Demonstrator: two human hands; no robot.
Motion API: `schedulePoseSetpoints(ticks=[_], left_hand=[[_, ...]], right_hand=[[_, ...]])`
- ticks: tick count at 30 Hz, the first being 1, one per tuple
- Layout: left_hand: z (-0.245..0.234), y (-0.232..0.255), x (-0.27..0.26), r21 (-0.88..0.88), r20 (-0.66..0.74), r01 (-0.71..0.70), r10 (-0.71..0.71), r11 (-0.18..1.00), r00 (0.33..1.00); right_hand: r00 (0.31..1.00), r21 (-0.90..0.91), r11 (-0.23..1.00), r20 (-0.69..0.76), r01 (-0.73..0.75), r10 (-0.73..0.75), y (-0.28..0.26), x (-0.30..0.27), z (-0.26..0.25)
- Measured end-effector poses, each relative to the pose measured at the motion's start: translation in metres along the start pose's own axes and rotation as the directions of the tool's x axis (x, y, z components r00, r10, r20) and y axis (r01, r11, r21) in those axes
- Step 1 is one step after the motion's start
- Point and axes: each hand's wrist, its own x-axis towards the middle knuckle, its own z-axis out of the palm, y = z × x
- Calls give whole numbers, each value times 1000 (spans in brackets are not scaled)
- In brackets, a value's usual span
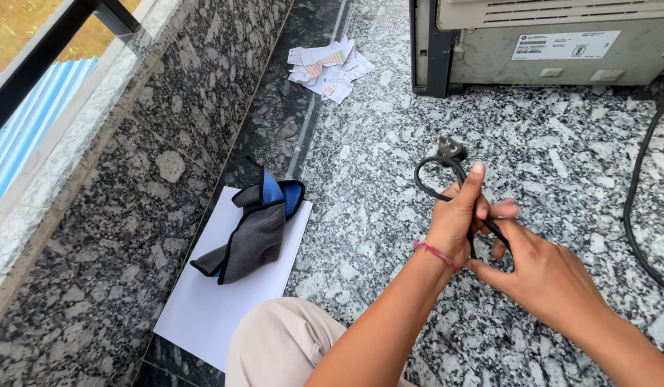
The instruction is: The person wipes the exterior of a printer with a blue cloth, cleaning the top, front, and sides. They then unplug the power cord, coil it, and place it on top of the printer.
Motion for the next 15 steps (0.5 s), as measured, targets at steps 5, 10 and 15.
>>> schedulePoseSetpoints(ticks=[5, 10, 15], left_hand=[[-2, 9, 9, 95, -104, -88, 98, 992, 990], [-10, 31, 9, 116, -201, -121, 143, 986, 969], [-14, 51, 11, 430, -363, -31, 204, 903, 909]], right_hand=[[992, 31, 999, 121, -32, 28, 11, 5, -3], [968, 2, 989, 207, -147, 144, 47, 29, 9], [916, -241, 914, 160, -325, 368, 101, 55, 32]])
